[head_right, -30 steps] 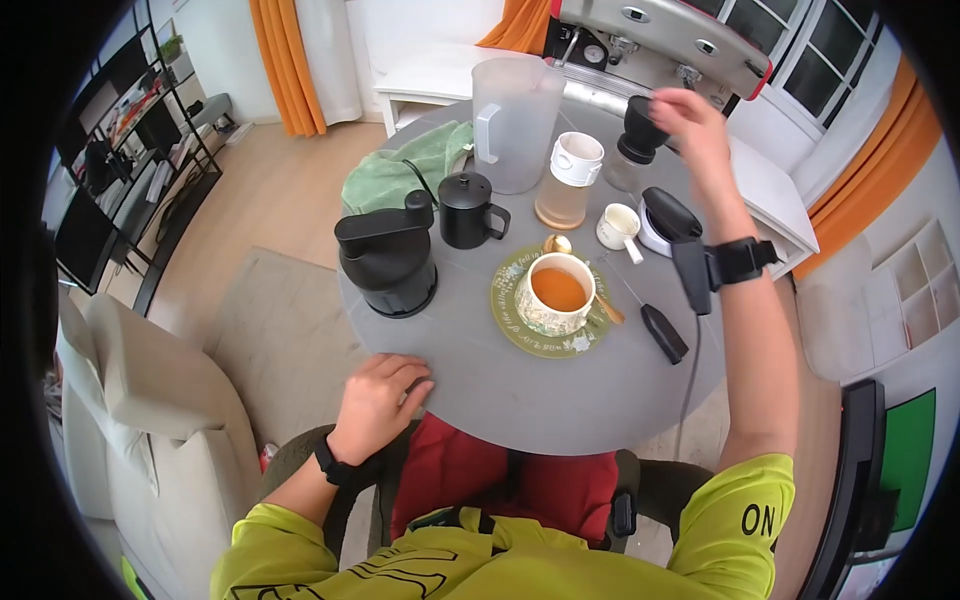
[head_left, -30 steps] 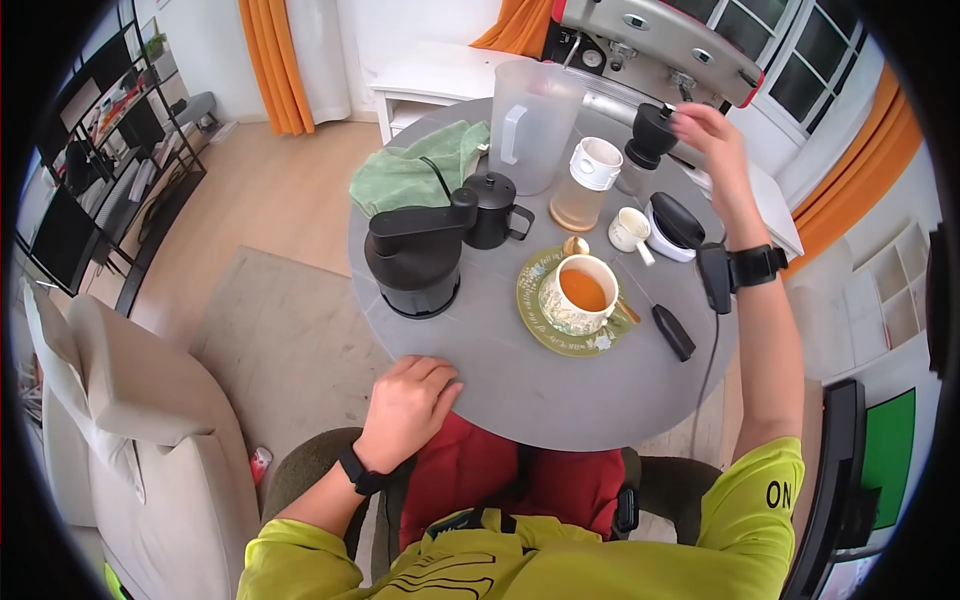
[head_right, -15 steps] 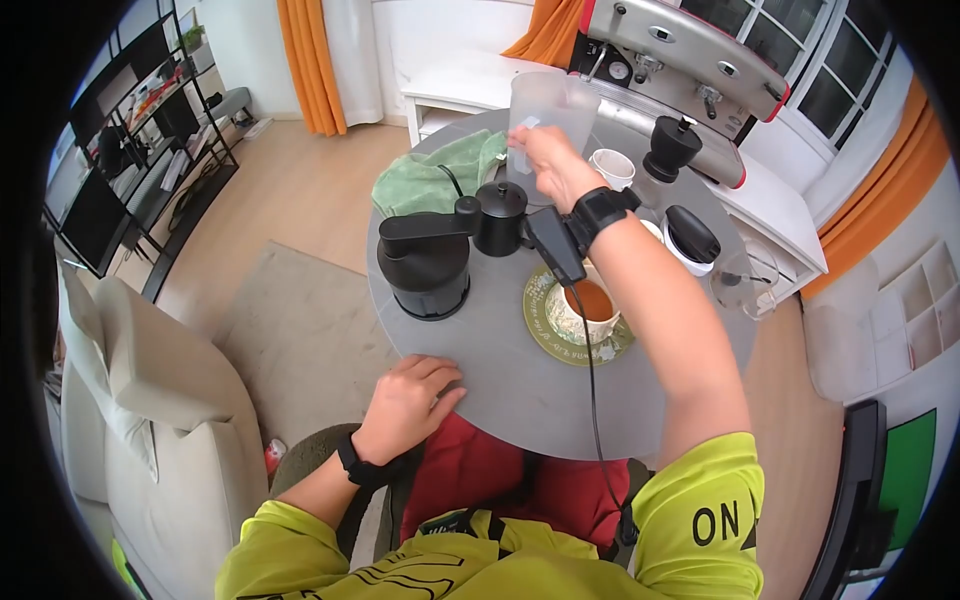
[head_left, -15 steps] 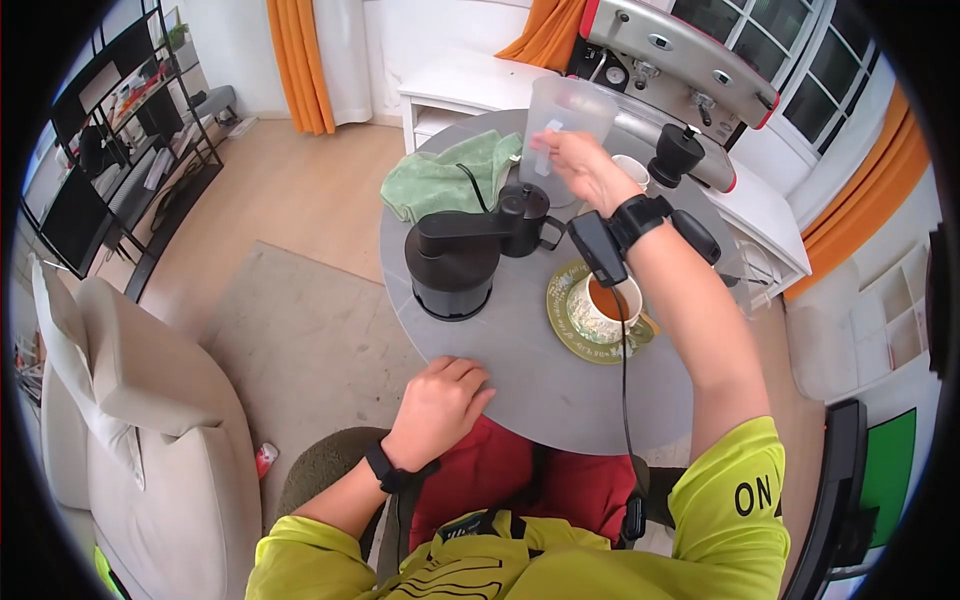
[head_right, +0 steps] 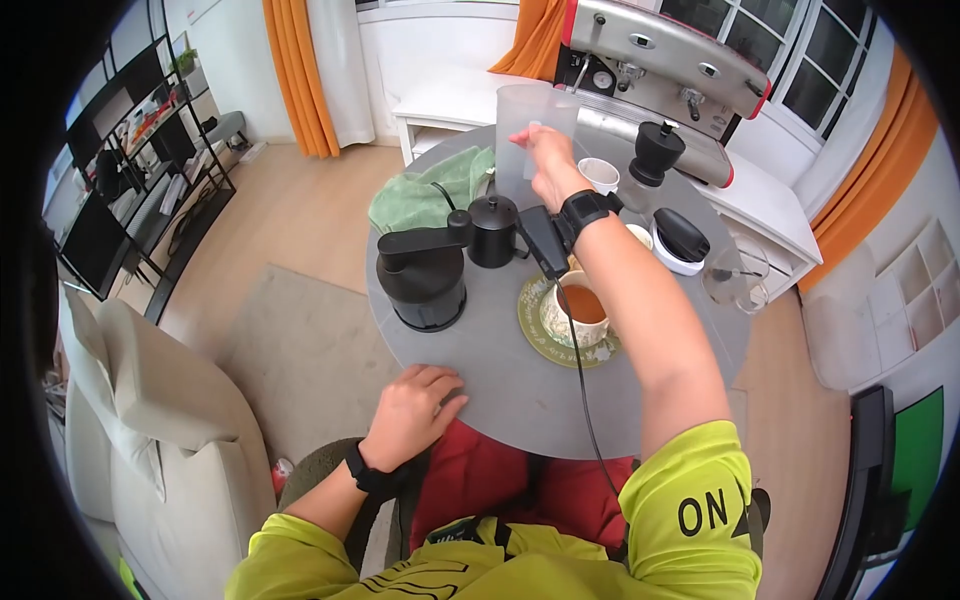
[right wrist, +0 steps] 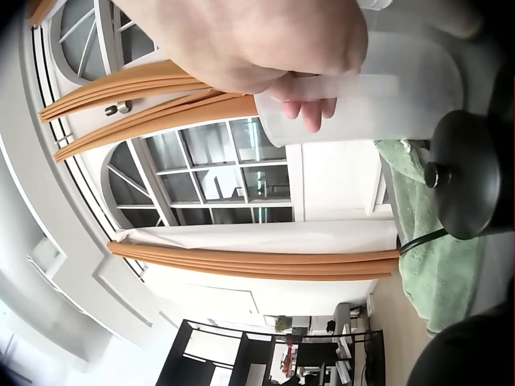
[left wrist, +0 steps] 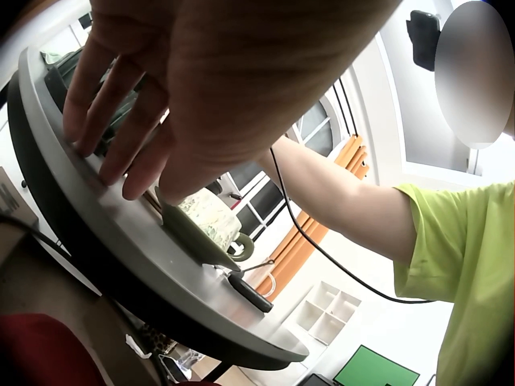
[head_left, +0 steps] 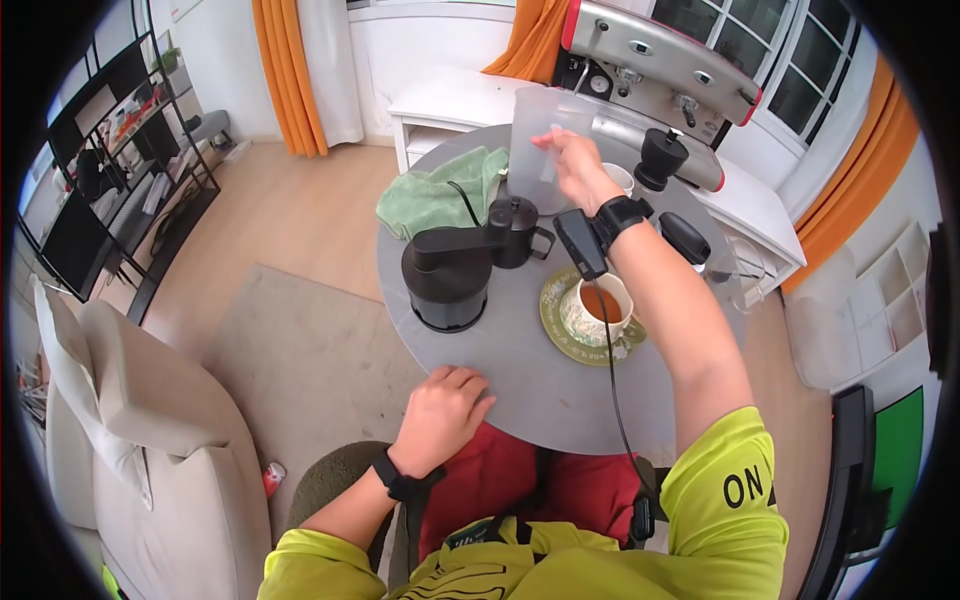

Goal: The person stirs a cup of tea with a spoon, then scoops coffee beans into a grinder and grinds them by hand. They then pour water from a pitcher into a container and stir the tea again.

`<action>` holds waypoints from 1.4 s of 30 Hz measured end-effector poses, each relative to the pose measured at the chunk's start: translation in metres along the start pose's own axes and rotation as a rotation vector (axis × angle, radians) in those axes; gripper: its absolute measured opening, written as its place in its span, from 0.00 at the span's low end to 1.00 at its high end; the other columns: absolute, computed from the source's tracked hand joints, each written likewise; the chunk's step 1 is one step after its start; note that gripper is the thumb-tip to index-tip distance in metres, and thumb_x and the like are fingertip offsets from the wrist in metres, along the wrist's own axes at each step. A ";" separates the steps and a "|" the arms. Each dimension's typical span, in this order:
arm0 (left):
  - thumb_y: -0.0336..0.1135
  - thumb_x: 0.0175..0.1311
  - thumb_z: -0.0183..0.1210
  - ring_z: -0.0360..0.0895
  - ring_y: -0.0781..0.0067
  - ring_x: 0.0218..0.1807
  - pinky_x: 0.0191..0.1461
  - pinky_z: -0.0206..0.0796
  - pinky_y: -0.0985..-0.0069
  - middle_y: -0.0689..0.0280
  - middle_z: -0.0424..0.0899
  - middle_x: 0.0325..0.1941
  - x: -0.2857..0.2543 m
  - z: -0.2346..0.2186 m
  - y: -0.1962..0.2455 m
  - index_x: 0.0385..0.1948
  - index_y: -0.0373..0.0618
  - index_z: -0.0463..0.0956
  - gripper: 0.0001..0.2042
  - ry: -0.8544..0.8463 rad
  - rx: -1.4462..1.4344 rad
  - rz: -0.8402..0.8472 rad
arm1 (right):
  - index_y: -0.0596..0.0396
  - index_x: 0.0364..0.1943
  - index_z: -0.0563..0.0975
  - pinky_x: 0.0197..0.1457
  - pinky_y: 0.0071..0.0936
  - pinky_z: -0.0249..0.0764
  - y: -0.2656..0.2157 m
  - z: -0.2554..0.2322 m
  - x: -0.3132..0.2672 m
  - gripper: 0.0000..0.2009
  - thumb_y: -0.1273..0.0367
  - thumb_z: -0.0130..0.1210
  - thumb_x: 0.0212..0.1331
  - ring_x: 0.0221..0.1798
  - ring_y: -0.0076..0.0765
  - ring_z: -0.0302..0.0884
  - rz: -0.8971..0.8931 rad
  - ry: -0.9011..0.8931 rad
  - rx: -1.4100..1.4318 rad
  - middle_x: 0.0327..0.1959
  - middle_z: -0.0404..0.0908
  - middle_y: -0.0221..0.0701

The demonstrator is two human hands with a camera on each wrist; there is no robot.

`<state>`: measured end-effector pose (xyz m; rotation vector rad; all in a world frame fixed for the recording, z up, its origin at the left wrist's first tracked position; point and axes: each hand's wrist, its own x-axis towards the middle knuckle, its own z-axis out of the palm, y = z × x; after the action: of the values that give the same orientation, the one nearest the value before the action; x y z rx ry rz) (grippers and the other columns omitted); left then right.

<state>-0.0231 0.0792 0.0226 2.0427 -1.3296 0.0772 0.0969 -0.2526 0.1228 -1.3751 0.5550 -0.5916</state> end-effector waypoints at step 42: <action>0.28 0.53 0.62 0.78 0.56 0.41 0.44 0.71 0.66 0.59 0.81 0.40 0.008 0.005 0.010 0.32 0.38 0.78 0.07 0.006 0.035 -0.005 | 0.54 0.13 0.64 0.22 0.27 0.54 -0.187 -0.369 -0.162 0.17 0.60 0.49 0.54 0.14 0.26 0.56 -0.188 0.580 -1.279 0.10 0.61 0.28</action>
<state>-0.0286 0.0677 0.0273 2.0736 -1.3280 0.1054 -0.2834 -0.4298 0.2697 -2.4821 1.4299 -0.8380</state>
